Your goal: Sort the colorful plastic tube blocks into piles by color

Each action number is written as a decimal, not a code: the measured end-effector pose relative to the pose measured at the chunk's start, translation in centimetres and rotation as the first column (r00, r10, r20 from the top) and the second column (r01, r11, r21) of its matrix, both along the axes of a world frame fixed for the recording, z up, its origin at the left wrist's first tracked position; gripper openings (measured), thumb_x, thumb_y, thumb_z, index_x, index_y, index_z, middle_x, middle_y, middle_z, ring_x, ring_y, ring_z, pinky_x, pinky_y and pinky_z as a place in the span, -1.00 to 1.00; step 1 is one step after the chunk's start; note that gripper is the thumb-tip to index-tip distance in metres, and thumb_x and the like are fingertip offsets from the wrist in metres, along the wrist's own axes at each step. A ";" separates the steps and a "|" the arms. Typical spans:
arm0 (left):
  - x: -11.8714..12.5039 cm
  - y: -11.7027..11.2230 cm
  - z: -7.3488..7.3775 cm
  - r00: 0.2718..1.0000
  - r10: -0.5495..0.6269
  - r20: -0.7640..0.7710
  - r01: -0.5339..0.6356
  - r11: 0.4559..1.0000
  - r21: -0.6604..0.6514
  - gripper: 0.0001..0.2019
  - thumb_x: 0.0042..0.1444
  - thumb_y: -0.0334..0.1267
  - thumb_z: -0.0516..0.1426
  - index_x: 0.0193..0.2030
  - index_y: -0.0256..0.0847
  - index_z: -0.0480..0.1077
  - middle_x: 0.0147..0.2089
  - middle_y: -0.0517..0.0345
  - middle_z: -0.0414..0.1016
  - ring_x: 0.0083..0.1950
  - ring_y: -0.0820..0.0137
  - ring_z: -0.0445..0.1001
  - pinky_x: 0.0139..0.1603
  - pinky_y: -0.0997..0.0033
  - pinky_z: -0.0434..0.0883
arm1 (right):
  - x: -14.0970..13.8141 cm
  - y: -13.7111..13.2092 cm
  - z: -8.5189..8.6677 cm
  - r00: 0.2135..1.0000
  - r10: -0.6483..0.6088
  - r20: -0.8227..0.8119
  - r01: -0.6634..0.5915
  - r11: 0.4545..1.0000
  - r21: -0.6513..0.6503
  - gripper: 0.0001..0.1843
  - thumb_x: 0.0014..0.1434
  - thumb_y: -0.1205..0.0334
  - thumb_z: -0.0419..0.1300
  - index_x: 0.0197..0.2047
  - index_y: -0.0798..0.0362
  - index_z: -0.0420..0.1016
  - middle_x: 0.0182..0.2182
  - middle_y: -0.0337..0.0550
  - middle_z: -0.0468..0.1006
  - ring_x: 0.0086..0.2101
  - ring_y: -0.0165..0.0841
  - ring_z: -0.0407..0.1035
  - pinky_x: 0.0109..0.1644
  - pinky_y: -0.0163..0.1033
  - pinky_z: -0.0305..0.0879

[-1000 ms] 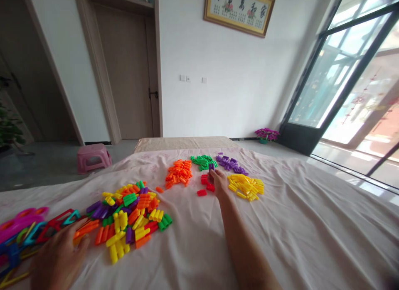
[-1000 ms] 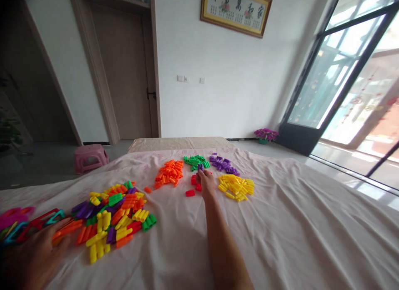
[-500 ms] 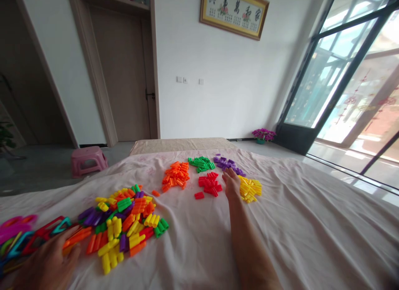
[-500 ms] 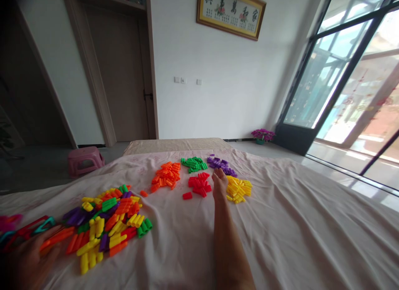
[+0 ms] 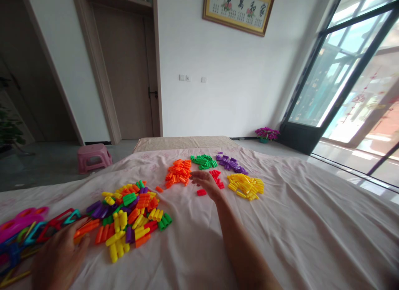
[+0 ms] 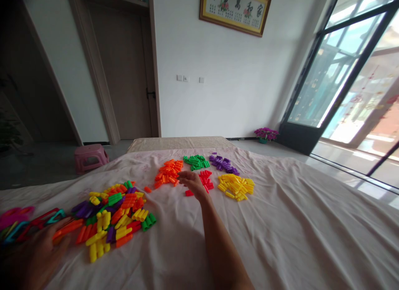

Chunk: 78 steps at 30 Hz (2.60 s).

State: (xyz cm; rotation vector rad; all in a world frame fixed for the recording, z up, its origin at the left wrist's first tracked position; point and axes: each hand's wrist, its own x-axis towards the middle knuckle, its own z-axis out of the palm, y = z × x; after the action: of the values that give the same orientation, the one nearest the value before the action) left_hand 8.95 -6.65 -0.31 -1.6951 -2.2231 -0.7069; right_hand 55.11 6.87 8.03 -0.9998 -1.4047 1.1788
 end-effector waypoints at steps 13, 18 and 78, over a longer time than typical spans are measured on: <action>2.3 -1.3 3.2 0.999 -0.028 0.035 0.028 1.000 -0.011 -0.55 0.25 -0.18 -0.01 0.20 -0.30 0.40 0.14 -0.14 0.51 0.14 0.06 0.45 0.15 0.09 0.34 | -8.5 -3.4 -1.4 0.500 0.328 0.801 -0.530 0.848 -0.016 -0.43 -0.12 -0.02 0.50 -0.01 -0.06 0.65 -0.23 -0.24 0.63 -0.31 -0.35 0.44 -0.34 -0.39 0.20; 2.4 -1.4 3.3 0.999 -0.024 0.039 0.025 0.999 -0.022 -0.55 0.25 -0.19 -0.03 0.20 -0.29 0.40 0.15 -0.15 0.51 0.15 0.05 0.45 0.17 0.08 0.33 | -9.5 -4.5 -0.7 0.378 0.287 0.880 -0.544 0.838 -0.040 -0.49 -0.11 -0.07 0.48 -0.10 0.00 0.63 -0.28 -0.24 0.60 -0.36 -0.38 0.39 -0.40 -0.38 0.11; 1.5 -0.9 1.9 0.998 0.002 -0.059 -0.004 1.000 -0.022 -0.56 0.29 -0.09 -0.06 0.20 -0.17 0.39 0.11 -0.02 0.55 0.06 0.14 0.49 0.04 0.20 0.36 | -3.5 -0.5 -0.4 0.802 -0.291 0.522 0.154 0.944 0.290 -0.76 0.19 0.23 0.10 -0.16 0.08 0.56 -0.39 -0.21 0.55 -0.38 -0.36 0.38 -0.33 -0.34 0.19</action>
State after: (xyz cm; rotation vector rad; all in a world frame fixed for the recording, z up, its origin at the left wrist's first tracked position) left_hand 10.48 -7.52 1.55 -1.7000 -2.2003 -0.6253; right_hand 51.65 6.40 7.64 -1.3643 -1.7695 0.5319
